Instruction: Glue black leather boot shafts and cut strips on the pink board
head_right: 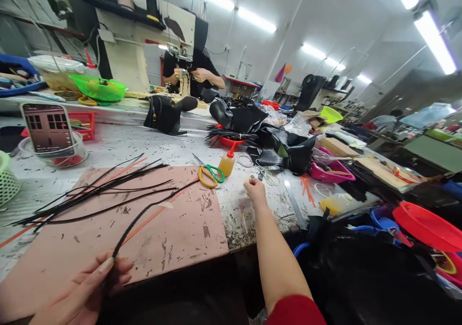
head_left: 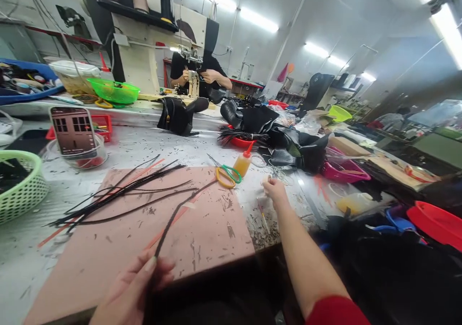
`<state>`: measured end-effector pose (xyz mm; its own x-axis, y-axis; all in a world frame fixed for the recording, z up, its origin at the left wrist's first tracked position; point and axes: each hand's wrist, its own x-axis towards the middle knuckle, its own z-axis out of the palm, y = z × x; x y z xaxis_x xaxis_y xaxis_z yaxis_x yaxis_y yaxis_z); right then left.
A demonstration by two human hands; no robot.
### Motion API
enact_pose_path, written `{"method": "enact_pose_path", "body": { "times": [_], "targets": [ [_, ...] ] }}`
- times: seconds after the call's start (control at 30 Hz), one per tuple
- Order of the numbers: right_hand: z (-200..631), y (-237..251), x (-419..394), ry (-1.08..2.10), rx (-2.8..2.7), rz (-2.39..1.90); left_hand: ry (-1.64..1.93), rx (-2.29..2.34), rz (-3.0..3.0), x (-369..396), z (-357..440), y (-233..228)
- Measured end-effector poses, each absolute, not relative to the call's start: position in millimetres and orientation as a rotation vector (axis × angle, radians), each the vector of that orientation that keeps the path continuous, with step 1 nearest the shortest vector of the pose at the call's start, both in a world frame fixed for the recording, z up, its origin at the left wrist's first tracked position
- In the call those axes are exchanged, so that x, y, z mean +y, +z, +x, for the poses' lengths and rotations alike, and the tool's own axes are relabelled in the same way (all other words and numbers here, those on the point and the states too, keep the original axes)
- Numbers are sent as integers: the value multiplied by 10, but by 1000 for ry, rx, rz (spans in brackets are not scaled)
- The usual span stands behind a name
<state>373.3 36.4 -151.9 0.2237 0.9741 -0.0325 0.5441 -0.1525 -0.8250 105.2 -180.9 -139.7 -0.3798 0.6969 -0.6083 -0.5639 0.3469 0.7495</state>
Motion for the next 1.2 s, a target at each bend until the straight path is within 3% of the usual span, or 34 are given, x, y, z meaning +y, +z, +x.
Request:
{"method": "enact_pose_path", "body": {
  "times": [0.3, 0.73, 0.93, 1.2],
  "targets": [
    [2576, -1633, -1063, 1188, -1374, -755, 1396, 1253, 445, -1820, 1469, -1368],
    [2525, -1552, -1150, 765, -1919, -560, 1524, 1184, 342, -1949, 1470, -1297],
    [2570, -1392, -1176, 1328, -1635, -864, 1581, 1144, 246, -1930, 1441, -1302],
    [2403, -1417, -1329, 1906, -1177, -802, 1563, 1150, 287, -1951, 1439, -1231]
  ]
}}
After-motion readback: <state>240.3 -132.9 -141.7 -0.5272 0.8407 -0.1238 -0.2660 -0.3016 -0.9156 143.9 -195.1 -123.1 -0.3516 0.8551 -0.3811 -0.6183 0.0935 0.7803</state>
